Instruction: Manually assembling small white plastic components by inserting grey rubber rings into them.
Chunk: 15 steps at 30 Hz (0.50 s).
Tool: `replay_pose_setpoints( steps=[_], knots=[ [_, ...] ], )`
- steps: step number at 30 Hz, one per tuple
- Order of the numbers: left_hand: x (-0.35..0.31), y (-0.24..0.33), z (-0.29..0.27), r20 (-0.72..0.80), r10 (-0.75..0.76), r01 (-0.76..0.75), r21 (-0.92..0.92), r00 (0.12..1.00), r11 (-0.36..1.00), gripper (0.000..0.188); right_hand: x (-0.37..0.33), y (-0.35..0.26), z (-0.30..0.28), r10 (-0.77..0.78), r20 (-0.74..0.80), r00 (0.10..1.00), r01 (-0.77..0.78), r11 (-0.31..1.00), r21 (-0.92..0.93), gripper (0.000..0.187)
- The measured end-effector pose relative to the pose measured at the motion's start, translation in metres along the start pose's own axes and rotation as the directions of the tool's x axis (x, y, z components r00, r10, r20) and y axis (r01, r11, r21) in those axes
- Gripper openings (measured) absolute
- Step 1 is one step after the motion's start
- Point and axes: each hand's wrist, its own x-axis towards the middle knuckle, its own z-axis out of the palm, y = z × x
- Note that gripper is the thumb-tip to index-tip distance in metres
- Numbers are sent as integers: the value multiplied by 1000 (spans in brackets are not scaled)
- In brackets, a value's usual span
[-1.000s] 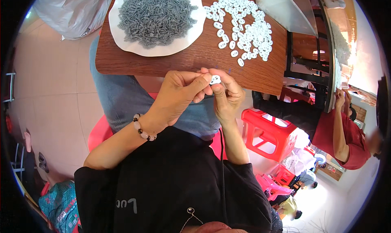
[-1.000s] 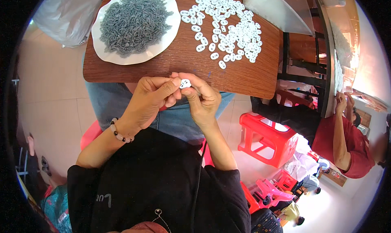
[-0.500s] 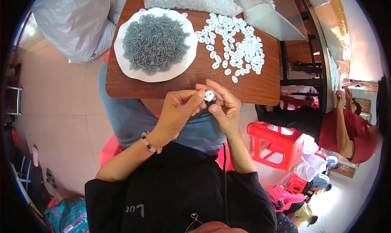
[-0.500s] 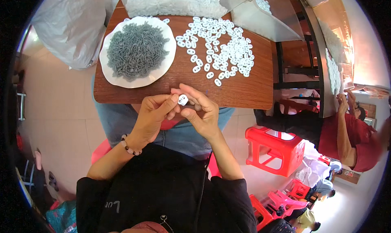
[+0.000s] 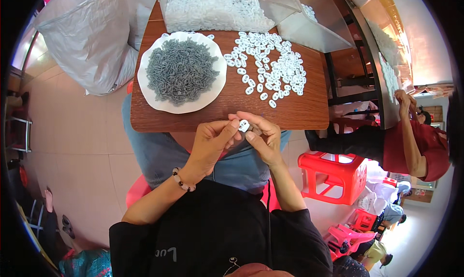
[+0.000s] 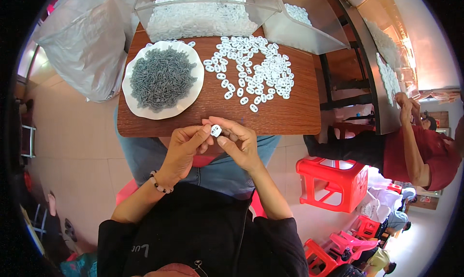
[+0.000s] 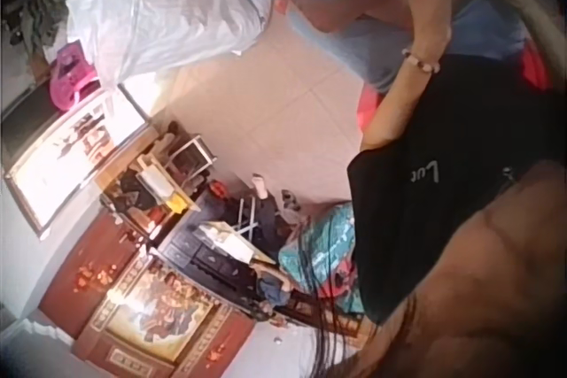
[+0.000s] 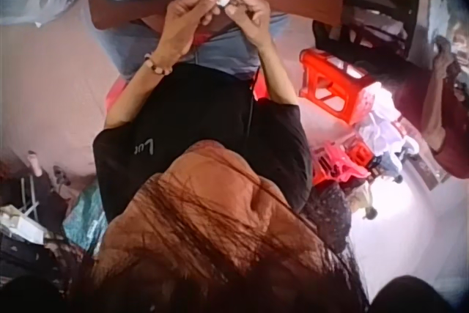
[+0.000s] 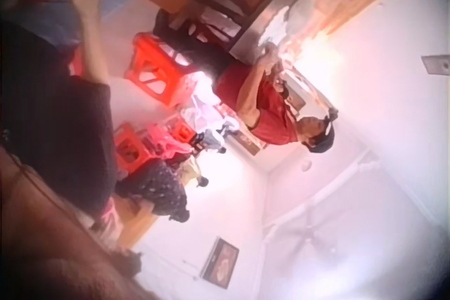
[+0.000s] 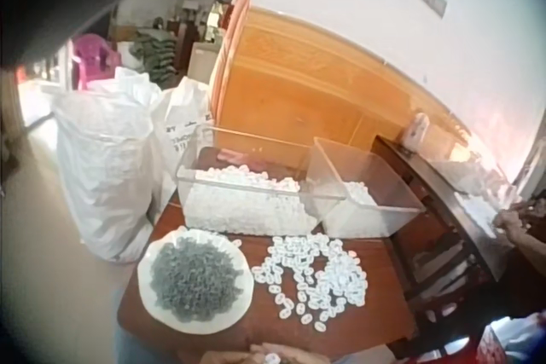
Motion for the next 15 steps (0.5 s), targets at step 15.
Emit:
replay_pose_setpoints(
  steps=[15],
  knots=[
    [2,-3,3,-1,32,-32,7,999,999,27,1,6,-2,-4,-18,1000,5,1000,9,34]
  ],
)
